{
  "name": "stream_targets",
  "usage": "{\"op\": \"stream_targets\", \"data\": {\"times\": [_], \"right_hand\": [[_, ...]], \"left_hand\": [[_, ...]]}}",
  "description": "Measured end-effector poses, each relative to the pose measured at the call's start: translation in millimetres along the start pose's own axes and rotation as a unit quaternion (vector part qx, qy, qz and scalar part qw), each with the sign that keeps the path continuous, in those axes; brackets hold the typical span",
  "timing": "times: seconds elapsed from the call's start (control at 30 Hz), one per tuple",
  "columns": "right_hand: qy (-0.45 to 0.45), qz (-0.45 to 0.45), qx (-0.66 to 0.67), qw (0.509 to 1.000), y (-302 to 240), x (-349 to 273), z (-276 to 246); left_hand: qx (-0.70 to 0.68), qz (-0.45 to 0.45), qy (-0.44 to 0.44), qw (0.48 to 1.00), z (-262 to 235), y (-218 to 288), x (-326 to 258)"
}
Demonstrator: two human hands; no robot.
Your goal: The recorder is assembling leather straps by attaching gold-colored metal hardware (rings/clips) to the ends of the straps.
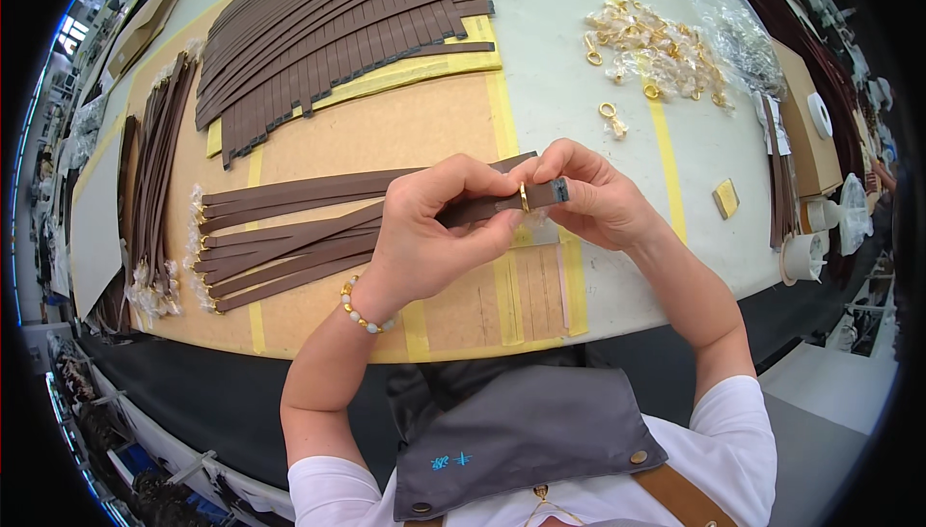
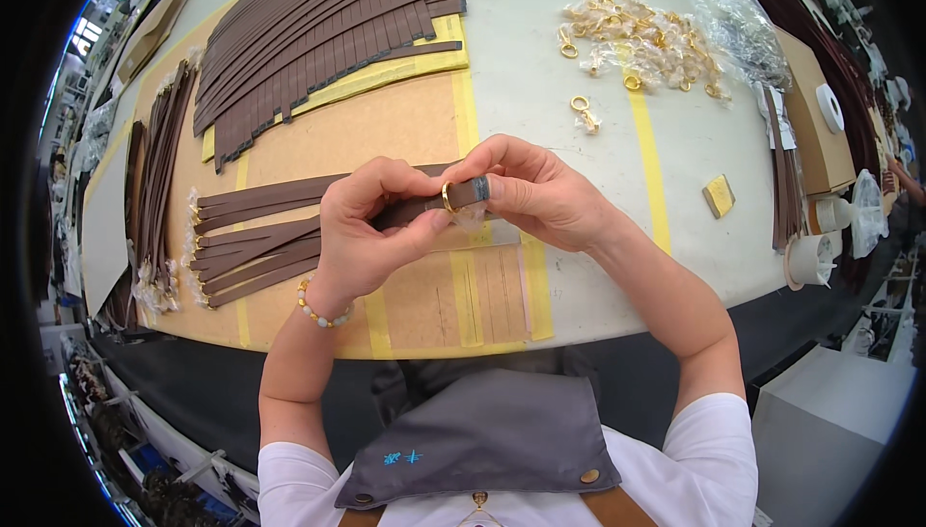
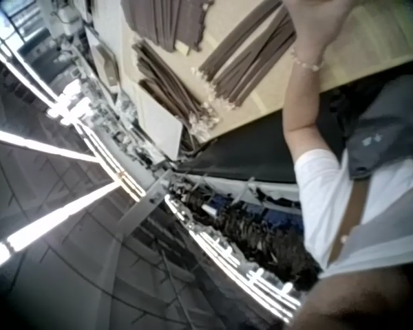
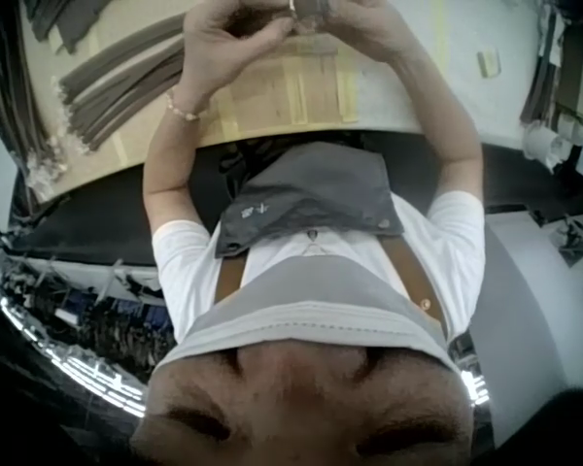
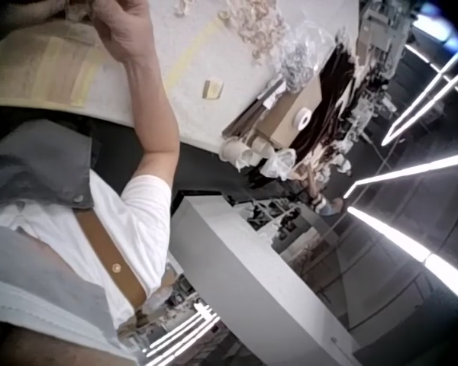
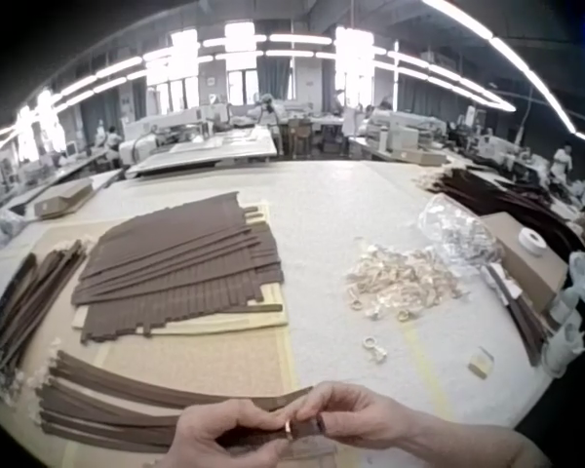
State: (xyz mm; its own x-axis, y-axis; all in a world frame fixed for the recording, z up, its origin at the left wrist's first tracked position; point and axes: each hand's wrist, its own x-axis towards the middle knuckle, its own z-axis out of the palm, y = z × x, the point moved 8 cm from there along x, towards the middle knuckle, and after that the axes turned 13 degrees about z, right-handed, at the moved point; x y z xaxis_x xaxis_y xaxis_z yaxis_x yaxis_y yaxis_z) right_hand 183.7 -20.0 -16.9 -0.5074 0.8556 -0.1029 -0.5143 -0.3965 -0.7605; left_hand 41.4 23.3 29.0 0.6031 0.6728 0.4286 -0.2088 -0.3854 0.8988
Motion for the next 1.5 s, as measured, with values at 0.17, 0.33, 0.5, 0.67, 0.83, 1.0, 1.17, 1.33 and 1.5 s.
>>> {"op": "stream_targets", "data": {"times": [0.17,0.33,0.5,0.67,0.83,1.0,1.17,1.33,1.5], "right_hand": [[-0.016,0.021,-0.013,1.000,1.7,0.0,2.1],[0.073,0.089,-0.091,0.989,-2.5,-4.2,4.2],[0.178,0.168,-0.190,0.951,9.4,-11.5,2.6],[0.233,0.160,-0.255,0.925,5.7,-13.0,-2.5],[0.203,0.189,-0.215,0.936,4.7,-13.9,-4.0],[0.198,0.190,-0.212,0.938,4.2,-12.9,-0.5],[0.198,0.188,-0.215,0.938,2.5,-14.1,0.3],[0.182,0.193,-0.224,0.938,3.8,-14.5,0.2],[0.174,0.188,-0.226,0.940,4.0,-14.0,0.1]], "left_hand": [[0.052,0.054,-0.025,0.997,5.2,11.6,0.8],[0.101,0.074,-0.044,0.991,13.5,8.2,-2.6],[0.201,0.139,-0.085,0.966,26.6,6.3,-8.9],[0.200,0.144,-0.056,0.968,27.3,4.4,-6.0],[0.182,0.104,-0.073,0.975,21.3,1.5,-0.7],[0.162,0.077,-0.087,0.980,20.3,-6.0,-2.4],[0.157,0.069,-0.083,0.982,20.5,-8.2,-3.0],[0.162,0.070,-0.089,0.980,20.9,-7.9,-3.0],[0.161,0.078,-0.082,0.980,21.4,-7.6,-3.1]]}}
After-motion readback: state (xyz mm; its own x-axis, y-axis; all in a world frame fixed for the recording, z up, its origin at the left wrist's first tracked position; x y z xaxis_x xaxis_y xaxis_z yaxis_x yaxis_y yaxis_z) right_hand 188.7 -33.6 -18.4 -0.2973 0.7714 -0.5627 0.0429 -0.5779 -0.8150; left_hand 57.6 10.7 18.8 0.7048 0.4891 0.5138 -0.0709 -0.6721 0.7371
